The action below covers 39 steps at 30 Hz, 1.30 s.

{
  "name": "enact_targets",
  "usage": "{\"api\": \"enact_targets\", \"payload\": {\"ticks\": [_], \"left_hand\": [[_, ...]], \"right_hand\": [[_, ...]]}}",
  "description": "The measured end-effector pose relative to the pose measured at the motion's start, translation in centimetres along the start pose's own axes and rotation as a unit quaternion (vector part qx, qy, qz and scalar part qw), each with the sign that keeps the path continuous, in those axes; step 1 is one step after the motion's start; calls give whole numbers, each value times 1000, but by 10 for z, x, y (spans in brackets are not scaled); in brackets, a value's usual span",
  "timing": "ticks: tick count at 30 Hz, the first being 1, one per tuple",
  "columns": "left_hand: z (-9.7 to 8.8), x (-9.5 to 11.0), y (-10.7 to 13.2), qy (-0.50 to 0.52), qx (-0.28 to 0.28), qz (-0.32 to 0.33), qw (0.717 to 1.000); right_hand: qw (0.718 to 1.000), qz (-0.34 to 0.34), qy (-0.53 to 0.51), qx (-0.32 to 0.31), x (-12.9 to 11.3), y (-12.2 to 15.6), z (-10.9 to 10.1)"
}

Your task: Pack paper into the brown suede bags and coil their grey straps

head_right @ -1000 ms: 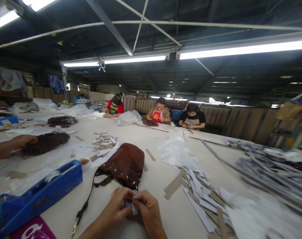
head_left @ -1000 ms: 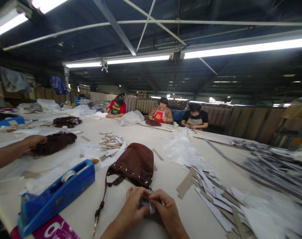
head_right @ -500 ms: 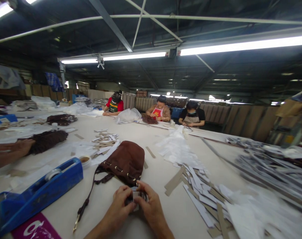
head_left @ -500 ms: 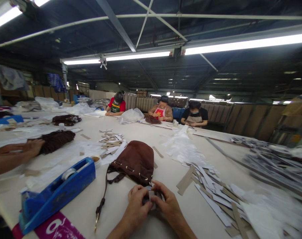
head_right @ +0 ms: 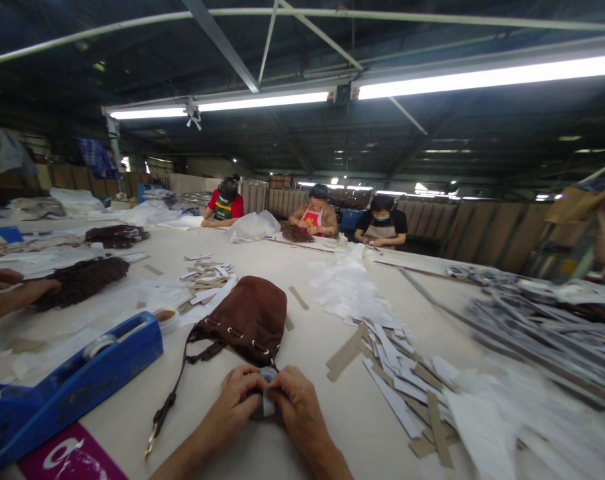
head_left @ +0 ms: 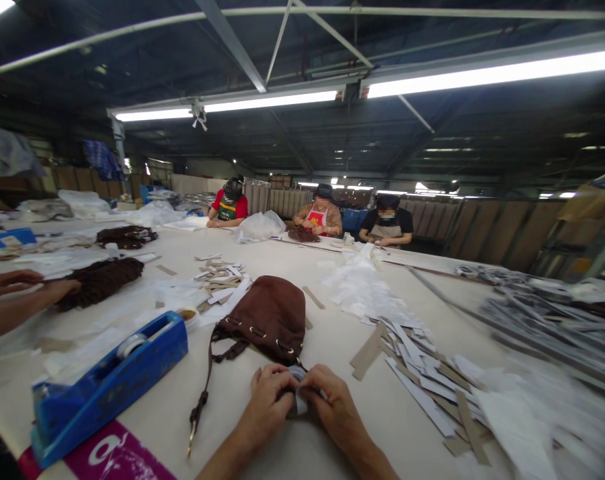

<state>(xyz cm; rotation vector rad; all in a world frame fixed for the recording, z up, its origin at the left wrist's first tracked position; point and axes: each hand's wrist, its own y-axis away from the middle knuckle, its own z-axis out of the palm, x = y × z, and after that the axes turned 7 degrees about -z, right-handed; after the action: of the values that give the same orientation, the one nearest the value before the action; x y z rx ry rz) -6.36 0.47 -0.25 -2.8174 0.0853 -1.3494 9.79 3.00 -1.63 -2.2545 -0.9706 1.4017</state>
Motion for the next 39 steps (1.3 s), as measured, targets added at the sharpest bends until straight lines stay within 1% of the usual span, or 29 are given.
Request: {"api": "enact_targets", "payload": {"ticks": [2,7,10,14,16,18,22,29,33,36,39], "left_hand": [[-1,-1,-2,5,-8,-15,1000],[5,1,-6,-22,18,-46,999],[7,2,-6,-35,17,-41,998],[5,3,-3,-27,11,-21,999],[5,3,-1,-20,9,-8,1000],[7,3,1,-18,15,-9,1000],[12,3,0,-15,24,-38,999],[14,4,-2,-17,39,-47,998],[15,2,-2,-19,46,-46,998],[15,2,-2,-10,53,-42,998],[16,3,-2,-10,55,-48,997]], "right_hand": [[1000,-9,6,2,2,2,2],[999,-37,34,8,9,5,5],[998,-43,46,9,11,6,8],[998,-35,44,20,12,6,11],[998,-37,40,25,12,5,11],[998,-39,35,27,11,4,9],[1000,-27,10,3,9,3,3],[1000,-14,0,-15,1,1,-4],[999,-23,-7,-49,-1,2,-9],[998,-35,10,-51,0,3,-8],[995,-53,67,-42,2,5,-4]]}}
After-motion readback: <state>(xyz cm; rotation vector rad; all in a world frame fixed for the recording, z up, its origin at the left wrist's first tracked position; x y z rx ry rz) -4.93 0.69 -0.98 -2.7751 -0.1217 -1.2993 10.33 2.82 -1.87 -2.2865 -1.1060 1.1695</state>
